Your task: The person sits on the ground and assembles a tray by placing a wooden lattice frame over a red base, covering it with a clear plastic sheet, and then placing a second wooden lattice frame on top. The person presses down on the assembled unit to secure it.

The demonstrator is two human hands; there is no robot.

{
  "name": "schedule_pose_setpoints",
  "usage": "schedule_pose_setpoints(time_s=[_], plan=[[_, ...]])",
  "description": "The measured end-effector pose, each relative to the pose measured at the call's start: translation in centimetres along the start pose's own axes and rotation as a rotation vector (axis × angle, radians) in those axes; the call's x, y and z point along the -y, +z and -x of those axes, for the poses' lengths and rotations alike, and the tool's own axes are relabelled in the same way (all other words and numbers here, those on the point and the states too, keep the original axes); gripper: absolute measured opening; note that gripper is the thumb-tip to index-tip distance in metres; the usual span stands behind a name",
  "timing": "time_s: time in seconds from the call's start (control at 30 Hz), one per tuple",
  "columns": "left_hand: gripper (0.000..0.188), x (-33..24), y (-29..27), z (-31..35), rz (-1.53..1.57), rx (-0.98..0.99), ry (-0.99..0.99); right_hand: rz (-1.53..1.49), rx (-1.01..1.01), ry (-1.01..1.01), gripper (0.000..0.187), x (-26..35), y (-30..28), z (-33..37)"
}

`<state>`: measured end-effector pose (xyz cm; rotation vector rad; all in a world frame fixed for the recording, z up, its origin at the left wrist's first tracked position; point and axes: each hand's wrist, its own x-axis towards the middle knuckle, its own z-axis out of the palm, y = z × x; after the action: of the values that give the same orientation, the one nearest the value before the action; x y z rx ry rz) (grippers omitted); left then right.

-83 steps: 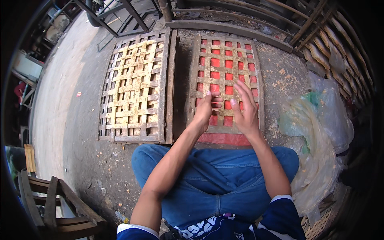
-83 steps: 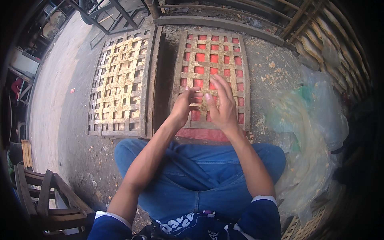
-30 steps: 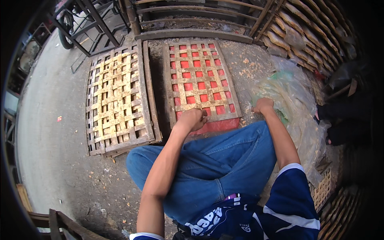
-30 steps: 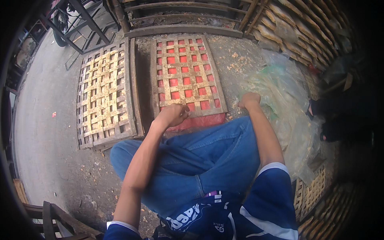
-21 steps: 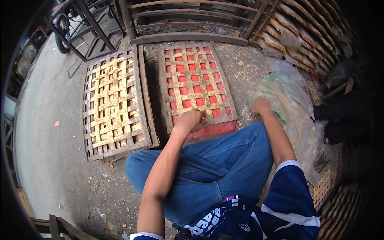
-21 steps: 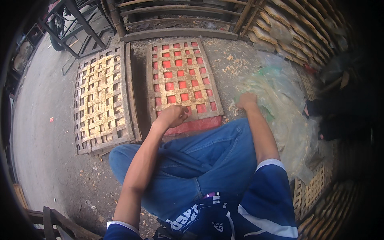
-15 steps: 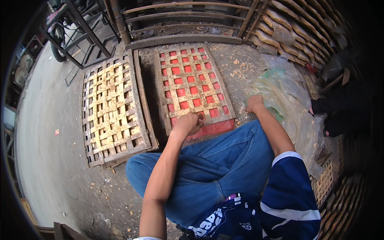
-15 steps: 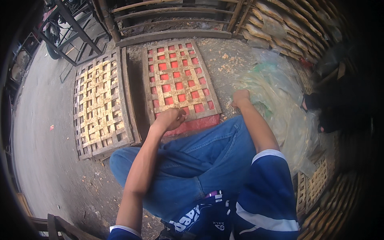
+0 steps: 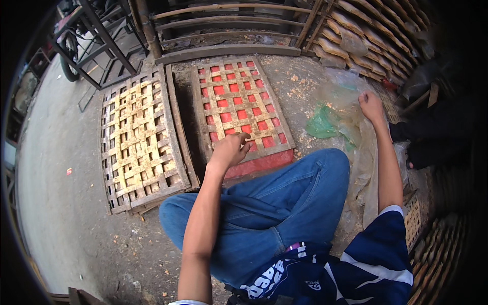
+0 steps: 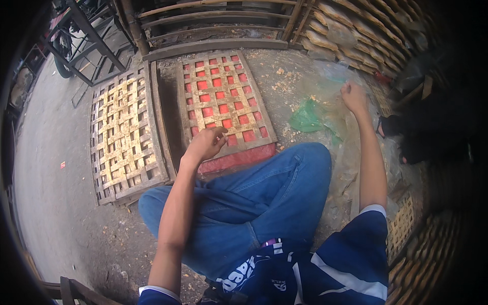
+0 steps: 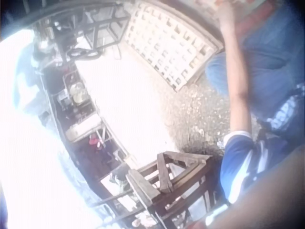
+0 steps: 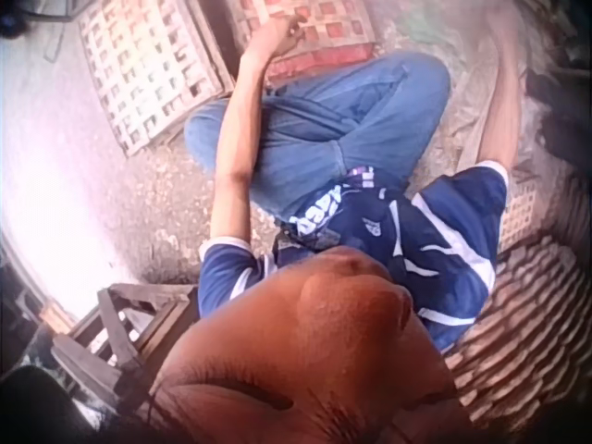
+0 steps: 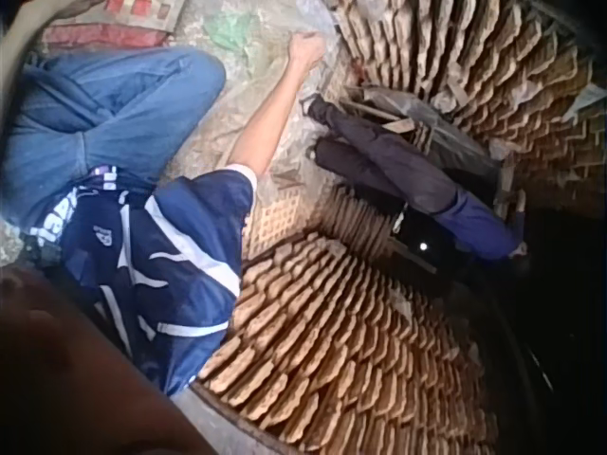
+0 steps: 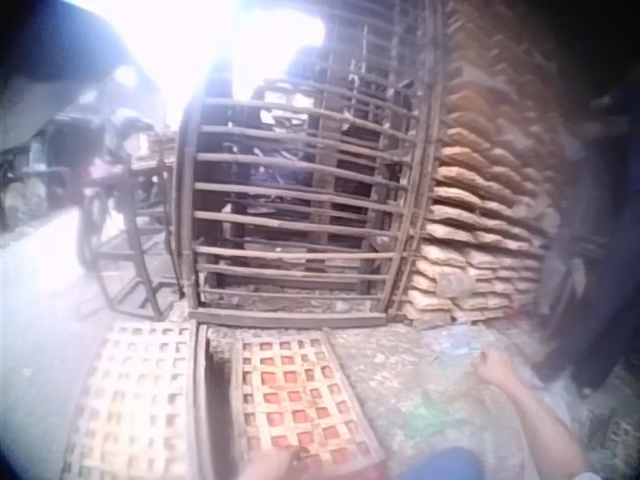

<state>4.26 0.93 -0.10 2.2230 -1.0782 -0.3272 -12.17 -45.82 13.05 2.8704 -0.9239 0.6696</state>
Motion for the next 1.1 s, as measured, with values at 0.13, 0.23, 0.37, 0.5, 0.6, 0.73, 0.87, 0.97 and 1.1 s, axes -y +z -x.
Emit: schedule_pose_setpoints(time_s=[0.13, 0.23, 0.37, 0.5, 0.6, 0.73, 0.87, 0.97, 1.1], plan=[[0.032, 0.6, -0.1, 0.0, -0.007, -0.021, -0.015, 0.102, -0.2, 0.058, 0.031, -4.2, -9.3, -6.7], [0.031, 0.6, -0.2, 0.1, -0.031, -0.015, -0.028, 0.098, -0.331, 0.171, 0.034, -7.8, -14.9, -10.9], [0.03, 0.3, 0.6, -0.5, 0.016, 0.001, -0.016, 0.148, -0.573, 0.338, 0.044, -13.7, -22.3, -13.9], [0.036, 0.9, 0.3, -0.3, 0.0, -0.031, -0.004, -0.164, -0.841, 0.51, 0.049, -14.5, -27.7, -14.0], [0.038, 0.5, 0.4, -0.3, 0.058, -0.023, -0.035, -0.5, -1.013, 0.488, 0.041, -14.8, -31.4, -13.2], [0.041, 0.8, 0.6, -0.5, 0.052, -0.018, -0.022, -0.849, -1.004, 0.347, 0.052, -16.1, -34.9, -12.3], [0.039, 0.7, 1.1, -0.5, 0.004, -0.033, 0.027, -1.061, -0.823, 0.392, 0.053, -22.1, -36.2, -9.2], [0.039, 0.6, 0.8, -0.3, -0.011, -0.041, 0.029, -0.973, -0.776, 0.611, 0.048, -29.3, -30.7, -3.5], [0.041, 0.4, 0.6, -0.4, -0.06, 0.006, 0.002, -0.78, -0.568, 1.091, 0.038, -38.4, -18.7, 10.2]])
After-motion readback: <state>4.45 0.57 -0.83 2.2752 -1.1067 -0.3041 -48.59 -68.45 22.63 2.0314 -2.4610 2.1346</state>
